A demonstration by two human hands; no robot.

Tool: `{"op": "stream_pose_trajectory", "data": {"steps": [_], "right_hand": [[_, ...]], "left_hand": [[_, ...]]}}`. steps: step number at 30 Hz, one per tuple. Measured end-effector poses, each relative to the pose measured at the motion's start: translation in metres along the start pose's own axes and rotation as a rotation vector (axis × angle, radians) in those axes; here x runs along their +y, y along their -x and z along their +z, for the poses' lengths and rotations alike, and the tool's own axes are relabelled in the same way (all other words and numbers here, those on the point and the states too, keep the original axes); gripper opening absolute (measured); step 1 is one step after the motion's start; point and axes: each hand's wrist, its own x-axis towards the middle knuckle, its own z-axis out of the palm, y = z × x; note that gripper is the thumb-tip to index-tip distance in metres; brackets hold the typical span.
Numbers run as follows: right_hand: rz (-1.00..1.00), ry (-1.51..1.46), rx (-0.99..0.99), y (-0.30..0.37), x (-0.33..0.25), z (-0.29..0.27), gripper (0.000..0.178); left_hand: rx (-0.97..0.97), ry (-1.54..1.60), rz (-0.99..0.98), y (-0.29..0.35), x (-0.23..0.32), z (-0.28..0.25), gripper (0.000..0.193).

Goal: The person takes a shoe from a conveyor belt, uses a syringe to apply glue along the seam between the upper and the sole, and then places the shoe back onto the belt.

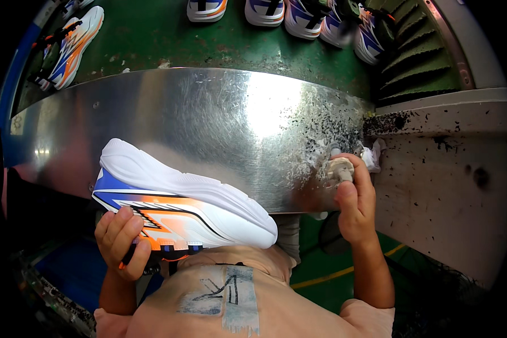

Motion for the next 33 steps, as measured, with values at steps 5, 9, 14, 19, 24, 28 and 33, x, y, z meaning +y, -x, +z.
{"op": "stream_pose_trajectory", "data": {"steps": [5,9,14,19,24,28,33], "right_hand": [[0.040,0.098,-0.069,0.001,0.002,-0.001,0.044],[-0.187,0.170,0.018,-0.002,0.004,0.005,0.050],[-0.467,0.486,0.055,-0.009,0.043,0.012,0.055],[-0.520,0.475,0.100,-0.008,0.059,0.013,0.057],[-0.554,0.523,0.126,-0.009,0.057,0.014,0.057],[-0.561,0.522,0.140,-0.009,0.061,0.014,0.055],[-0.598,0.497,0.163,-0.009,0.060,0.014,0.055]], "left_hand": [[-0.004,-0.004,-0.001,0.013,0.002,0.001,0.018],[-0.004,-0.004,0.001,0.003,-0.005,-0.003,0.019],[0.333,0.221,-0.210,-0.071,-0.061,0.017,0.067],[0.590,0.291,-0.615,-0.203,-0.173,0.084,0.083],[0.122,0.022,-0.946,-0.258,-0.229,0.153,0.066],[0.213,0.782,-0.857,-0.257,-0.263,0.170,0.073],[0.320,0.251,-0.604,-0.196,-0.293,0.112,0.049]]}}
